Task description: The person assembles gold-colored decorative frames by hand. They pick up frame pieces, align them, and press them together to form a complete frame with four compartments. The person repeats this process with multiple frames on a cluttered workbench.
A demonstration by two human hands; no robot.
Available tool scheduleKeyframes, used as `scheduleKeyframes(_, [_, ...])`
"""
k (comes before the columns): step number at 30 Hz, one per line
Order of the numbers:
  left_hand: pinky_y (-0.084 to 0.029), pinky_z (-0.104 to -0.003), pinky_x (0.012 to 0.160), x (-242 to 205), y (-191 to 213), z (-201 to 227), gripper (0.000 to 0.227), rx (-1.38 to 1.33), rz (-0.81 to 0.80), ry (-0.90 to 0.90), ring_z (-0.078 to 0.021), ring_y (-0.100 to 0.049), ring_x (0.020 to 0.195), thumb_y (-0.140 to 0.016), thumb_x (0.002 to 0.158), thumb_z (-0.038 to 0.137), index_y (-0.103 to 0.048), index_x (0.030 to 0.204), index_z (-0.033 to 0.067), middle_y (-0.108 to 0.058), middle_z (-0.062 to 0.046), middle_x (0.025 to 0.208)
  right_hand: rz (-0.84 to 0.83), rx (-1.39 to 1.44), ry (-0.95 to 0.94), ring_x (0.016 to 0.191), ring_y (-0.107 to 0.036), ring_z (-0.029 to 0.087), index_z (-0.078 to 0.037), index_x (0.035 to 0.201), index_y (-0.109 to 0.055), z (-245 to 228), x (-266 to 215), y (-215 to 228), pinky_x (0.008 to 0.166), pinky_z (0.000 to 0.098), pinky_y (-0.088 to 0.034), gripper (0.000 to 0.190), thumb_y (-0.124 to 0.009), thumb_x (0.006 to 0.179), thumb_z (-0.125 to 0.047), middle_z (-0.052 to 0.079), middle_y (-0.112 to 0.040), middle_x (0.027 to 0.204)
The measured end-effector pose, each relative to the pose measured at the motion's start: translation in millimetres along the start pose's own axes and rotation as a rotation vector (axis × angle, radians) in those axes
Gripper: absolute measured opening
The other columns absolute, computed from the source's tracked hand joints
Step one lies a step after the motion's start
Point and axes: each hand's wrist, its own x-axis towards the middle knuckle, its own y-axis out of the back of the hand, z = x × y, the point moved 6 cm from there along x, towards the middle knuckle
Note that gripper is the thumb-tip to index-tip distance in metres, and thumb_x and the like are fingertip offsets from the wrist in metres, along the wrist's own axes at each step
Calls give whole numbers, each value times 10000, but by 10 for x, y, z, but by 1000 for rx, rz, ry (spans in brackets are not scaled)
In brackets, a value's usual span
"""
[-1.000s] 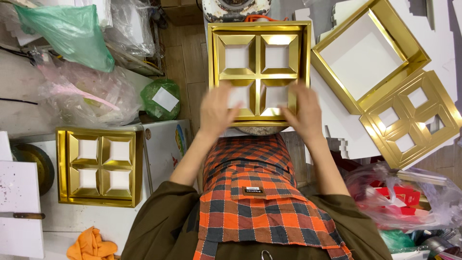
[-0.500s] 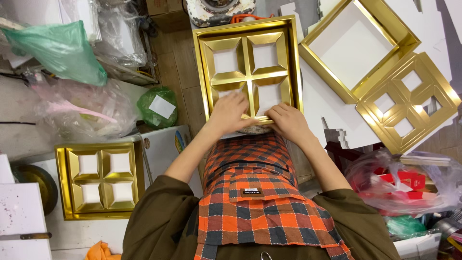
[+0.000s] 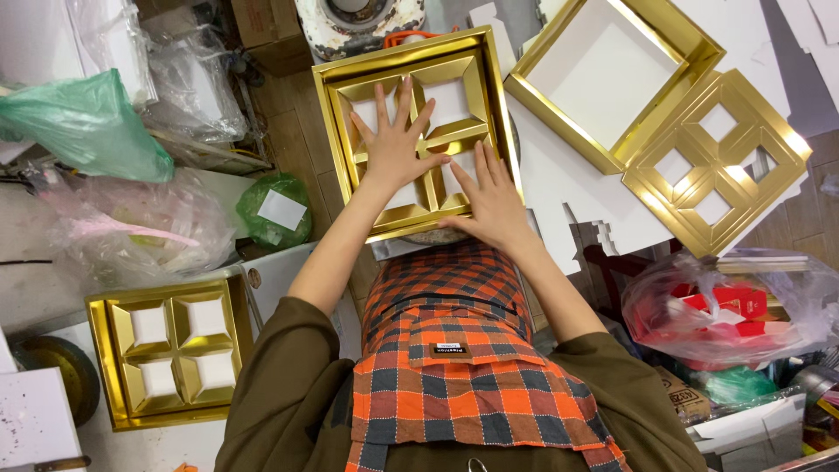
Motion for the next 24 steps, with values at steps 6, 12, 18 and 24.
scheduleKeyframes(6, [60, -885, 1055, 17, 60, -18, 1052, -2, 131, 150, -507, 114, 1544, -490, 870, 902, -195, 1690, 313, 51, -139, 1731, -36, -4, -158, 1523, -138, 512, -36, 1601, -329, 66, 232, -303, 1213, 593, -177, 1035, -527, 907, -777, 407, -159, 1603])
scheduleKeyframes(12, [8, -857, 1100, 10, 202, 0, 1061, -98, 64, 194, -502, 91, 1548, -504, 892, 842, -169, 1691, 229, 58, -202, 1721, 110, 292, -14, 1578, -274, 405, -109, 1487, -555, 261, -157, 100, 1277, 530, -284, 637, -618, 995, -510, 201, -357, 1670])
scheduleKeyframes(18, [-56, -742, 1211, -695, 378, 692, 873, -218, 178, -25, -496, -19, 1585, -605, 973, 653, -388, 1602, 88, -71, -254, 1722, 545, 347, -440, 1462, -442, 357, -62, 1273, -704, 1817, -1225, 287, 1229, 506, -355, 372, -724, 959, -261, 161, -480, 1573])
scheduleKeyframes(24, [-100, -697, 1231, -1073, 285, 1598, 645, -368, 173, -166, -483, -78, 1574, -741, 911, 444, -595, 1427, 86, -181, -221, 1701, 900, -275, -1047, 1453, -346, 466, 0, 1432, -549, 3779, -2824, 210, 1187, 546, -282, 784, -905, 856, -396, 320, -441, 1533])
